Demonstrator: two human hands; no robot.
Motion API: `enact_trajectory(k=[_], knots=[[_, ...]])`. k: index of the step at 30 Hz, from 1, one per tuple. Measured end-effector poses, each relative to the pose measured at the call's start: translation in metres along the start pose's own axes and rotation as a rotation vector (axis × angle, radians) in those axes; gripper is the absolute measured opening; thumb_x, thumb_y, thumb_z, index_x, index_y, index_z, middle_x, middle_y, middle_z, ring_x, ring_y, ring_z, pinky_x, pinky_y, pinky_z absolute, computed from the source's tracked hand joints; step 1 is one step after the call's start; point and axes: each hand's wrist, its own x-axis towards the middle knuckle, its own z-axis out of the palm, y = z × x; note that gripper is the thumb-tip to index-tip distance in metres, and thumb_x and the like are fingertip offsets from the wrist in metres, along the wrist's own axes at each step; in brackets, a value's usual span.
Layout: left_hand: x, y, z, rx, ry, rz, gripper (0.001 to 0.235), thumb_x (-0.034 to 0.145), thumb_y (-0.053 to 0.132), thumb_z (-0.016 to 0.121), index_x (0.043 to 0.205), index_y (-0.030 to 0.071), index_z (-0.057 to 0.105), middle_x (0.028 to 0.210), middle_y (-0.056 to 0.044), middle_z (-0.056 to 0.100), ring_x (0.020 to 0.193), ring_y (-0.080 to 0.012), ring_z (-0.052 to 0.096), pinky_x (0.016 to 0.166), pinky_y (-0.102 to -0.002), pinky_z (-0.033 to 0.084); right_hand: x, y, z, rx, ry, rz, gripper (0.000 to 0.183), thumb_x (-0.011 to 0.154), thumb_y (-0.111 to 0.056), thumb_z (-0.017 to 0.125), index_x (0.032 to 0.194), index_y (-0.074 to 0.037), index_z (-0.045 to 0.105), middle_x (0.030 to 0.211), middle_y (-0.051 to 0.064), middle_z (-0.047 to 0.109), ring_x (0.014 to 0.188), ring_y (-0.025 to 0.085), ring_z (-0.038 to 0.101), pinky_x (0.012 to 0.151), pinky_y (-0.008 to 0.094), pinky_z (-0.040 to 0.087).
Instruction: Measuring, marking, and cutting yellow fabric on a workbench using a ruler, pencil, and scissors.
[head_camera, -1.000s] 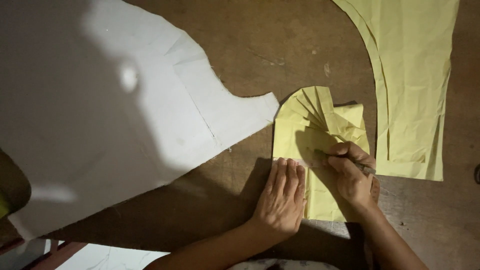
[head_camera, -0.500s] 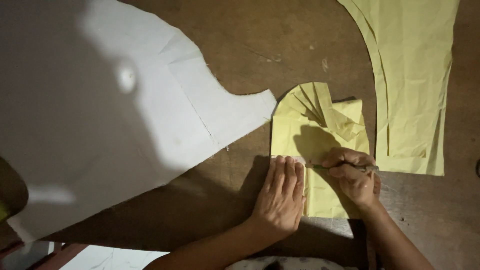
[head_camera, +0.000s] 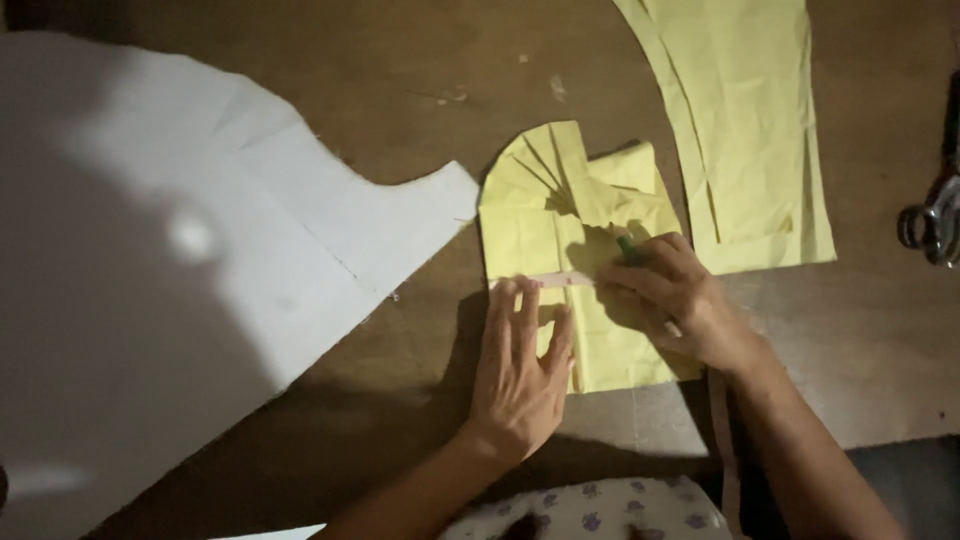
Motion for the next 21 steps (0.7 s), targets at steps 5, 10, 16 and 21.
enact_trajectory(k=[5,10,16,21], knots=[[0.003,0.002,-0.004,-0.114,0.266,0.155,0.026,0.093,-0.001,0.068,0.118,-0.002,0.062,0.121,-0.018,0.057,0.123,-0.0327,0.053,0.116,-0.045,0.043,-0.044,0.023,-0.005,-0.096,0.127,0.152,0.049,0.071,0.016,0.076,0.119,0.008,0.067,0.120,0.023,0.061,0.108,0.036,0.064,0.083,0.034,0.065],[0.001,0.000,-0.006,-0.188,0.089,0.175,0.054,0.083,0.014,0.066,0.136,0.007,0.057,0.153,-0.020,0.039,0.144,-0.0437,0.033,0.123,-0.062,0.025,-0.081,0.019,-0.026,-0.101,0.400,0.292,0.025,0.091,0.024,0.061,0.109,0.009,0.068,0.108,0.021,0.058,0.089,0.029,0.059,0.071,0.032,0.054],[0.005,0.000,-0.012,-0.175,-0.001,0.202,0.062,0.089,0.025,0.066,0.147,0.012,0.049,0.164,-0.017,0.024,0.151,-0.0455,0.018,0.121,-0.072,0.015,-0.138,0.017,-0.017,0.250,0.673,0.399,0.007,0.097,0.004,0.058,0.102,0.000,0.061,0.103,0.012,0.061,0.095,0.023,0.058,0.095,0.037,0.048],[0.021,-0.001,-0.018,-0.260,0.024,0.302,0.042,0.085,0.005,0.065,0.125,0.000,0.055,0.142,-0.031,0.043,0.141,-0.0473,0.038,0.120,-0.070,0.026,-0.140,-0.047,-0.026,0.307,0.582,0.849,0.032,0.095,-0.035,0.059,0.092,-0.004,0.069,0.080,0.002,0.063,0.072,0.009,0.053,0.064,0.026,0.037]])
